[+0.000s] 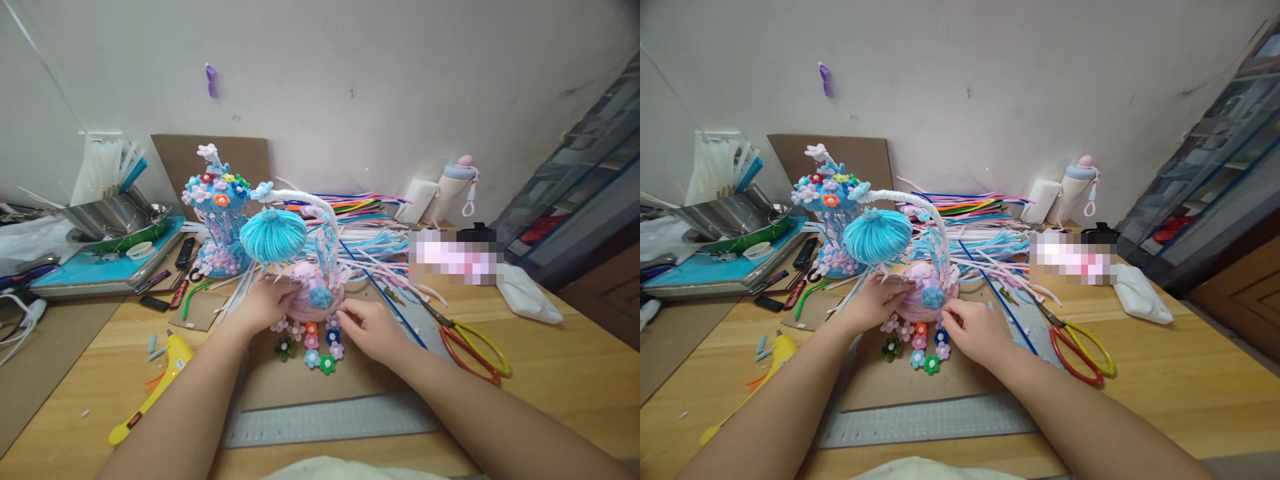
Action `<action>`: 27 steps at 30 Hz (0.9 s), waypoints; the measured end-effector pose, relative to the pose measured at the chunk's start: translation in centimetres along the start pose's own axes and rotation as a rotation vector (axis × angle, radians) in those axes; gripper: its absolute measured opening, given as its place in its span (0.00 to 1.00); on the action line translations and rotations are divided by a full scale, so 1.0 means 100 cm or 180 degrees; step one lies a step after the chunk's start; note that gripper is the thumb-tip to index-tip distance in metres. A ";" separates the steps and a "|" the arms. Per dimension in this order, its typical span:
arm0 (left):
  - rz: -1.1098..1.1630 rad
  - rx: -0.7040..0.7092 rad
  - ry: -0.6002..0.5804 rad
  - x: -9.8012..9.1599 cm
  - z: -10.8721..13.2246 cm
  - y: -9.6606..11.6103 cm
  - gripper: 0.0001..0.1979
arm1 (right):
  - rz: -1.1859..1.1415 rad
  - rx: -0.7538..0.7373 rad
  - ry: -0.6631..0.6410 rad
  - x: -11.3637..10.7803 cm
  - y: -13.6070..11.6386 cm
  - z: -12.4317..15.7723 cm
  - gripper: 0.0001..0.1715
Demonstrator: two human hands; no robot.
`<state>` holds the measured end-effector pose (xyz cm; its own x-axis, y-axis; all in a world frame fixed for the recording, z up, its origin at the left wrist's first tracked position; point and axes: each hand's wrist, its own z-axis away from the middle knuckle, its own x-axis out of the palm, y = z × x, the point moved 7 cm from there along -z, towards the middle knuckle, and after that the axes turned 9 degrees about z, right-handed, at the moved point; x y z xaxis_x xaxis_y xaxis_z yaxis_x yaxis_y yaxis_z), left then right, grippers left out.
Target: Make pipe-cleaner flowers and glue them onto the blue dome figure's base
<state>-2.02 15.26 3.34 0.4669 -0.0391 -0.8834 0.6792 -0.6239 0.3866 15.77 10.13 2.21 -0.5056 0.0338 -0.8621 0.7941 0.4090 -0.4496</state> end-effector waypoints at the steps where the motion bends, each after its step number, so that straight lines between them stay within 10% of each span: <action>1: 0.0056 -0.0030 -0.0099 0.000 0.002 0.000 0.18 | -0.0001 -0.0007 0.0007 0.000 0.000 0.000 0.13; 19: 0.0396 -0.0081 0.0317 0.005 0.011 -0.006 0.25 | 0.0073 -0.0130 0.0174 0.003 0.005 -0.007 0.08; 27: 0.0827 -0.0824 0.0741 0.007 0.011 -0.031 0.26 | -0.0139 -0.0046 0.0108 0.004 0.007 -0.006 0.11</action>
<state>-4.42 16.35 1.24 0.7362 0.0267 -0.6762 0.6281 -0.3990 0.6680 15.95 10.99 1.69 -0.5509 0.0464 -0.8333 0.7661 0.4241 -0.4829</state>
